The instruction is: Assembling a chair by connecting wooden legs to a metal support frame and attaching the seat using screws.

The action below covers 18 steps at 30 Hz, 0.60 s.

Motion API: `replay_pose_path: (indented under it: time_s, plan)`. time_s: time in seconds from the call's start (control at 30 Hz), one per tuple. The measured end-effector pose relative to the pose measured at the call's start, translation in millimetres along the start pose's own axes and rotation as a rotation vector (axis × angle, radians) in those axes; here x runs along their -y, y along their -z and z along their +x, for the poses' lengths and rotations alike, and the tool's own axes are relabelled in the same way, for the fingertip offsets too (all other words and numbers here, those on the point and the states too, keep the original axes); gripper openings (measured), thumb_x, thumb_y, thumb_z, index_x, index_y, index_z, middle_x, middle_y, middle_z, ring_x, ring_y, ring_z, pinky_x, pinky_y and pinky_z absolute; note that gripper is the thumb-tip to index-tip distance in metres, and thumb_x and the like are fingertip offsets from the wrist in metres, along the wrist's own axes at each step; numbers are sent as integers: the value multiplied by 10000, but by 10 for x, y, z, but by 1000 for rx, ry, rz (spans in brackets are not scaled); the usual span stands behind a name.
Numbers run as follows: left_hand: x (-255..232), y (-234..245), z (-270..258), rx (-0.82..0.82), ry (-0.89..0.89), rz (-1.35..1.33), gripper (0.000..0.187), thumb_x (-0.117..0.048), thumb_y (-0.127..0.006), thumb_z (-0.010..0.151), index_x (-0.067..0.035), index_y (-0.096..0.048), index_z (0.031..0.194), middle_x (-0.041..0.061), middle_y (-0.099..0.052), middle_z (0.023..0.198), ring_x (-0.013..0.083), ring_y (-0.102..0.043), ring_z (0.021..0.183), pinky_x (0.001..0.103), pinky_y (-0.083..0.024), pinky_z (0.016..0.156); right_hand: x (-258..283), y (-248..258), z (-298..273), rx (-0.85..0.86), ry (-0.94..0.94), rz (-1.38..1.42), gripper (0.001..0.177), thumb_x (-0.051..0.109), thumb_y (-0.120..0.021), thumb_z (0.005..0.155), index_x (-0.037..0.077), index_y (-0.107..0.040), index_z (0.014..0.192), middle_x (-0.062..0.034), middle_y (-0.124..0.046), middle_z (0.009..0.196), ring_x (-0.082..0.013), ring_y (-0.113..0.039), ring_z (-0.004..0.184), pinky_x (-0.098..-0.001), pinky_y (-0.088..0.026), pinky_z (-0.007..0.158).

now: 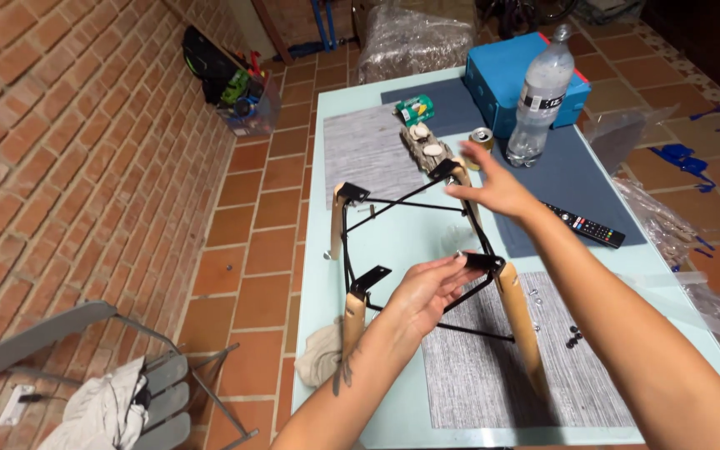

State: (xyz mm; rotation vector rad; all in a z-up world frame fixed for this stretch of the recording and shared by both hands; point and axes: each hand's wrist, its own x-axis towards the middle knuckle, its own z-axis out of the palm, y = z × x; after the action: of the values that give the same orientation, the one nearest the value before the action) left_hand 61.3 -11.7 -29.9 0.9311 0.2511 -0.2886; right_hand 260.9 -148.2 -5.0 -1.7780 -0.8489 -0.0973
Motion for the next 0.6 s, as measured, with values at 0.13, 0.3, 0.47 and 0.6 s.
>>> replay_pose_path:
  time_s: [0.13,0.3,0.47,0.6]
  plan:
    - [-4,5,-11,3,-1,47,272,-176,-714,947,-89,-720,1204,55,-775,1110,110,-718,1063,217,-419,745,-189,-228,211,49,40,-22,574,179,-828,805,54,-593,1313,-66,-659,1234,-110,-578,1140,-280,-447,972]
    - [29,-40,-90,13,-8,41,269,-159,-719,931,-84,-725,1189,40,-768,1111,104,-719,1058,226,-460,803,-703,-536,176,-168,-71,318,130,130,-757,951,24,-693,991,15,-593,852,-85,-510,802,-276,-422,697]
    - [6,0,-423,132,-27,52,295,-136,-725,948,-39,-697,1225,45,-751,1084,119,-677,987,247,-455,786,-171,-429,64,-297,-29,344,136,67,-752,873,32,-676,979,38,-621,849,-73,-552,796,-252,-461,698]
    - [-334,-674,-1096,230,4,115,395,-139,-667,918,24,-641,1277,81,-728,1185,158,-682,1092,263,-535,950,465,-7,-182,-345,75,385,184,-25,-726,825,32,-654,984,28,-650,855,-69,-611,810,-246,-519,708]
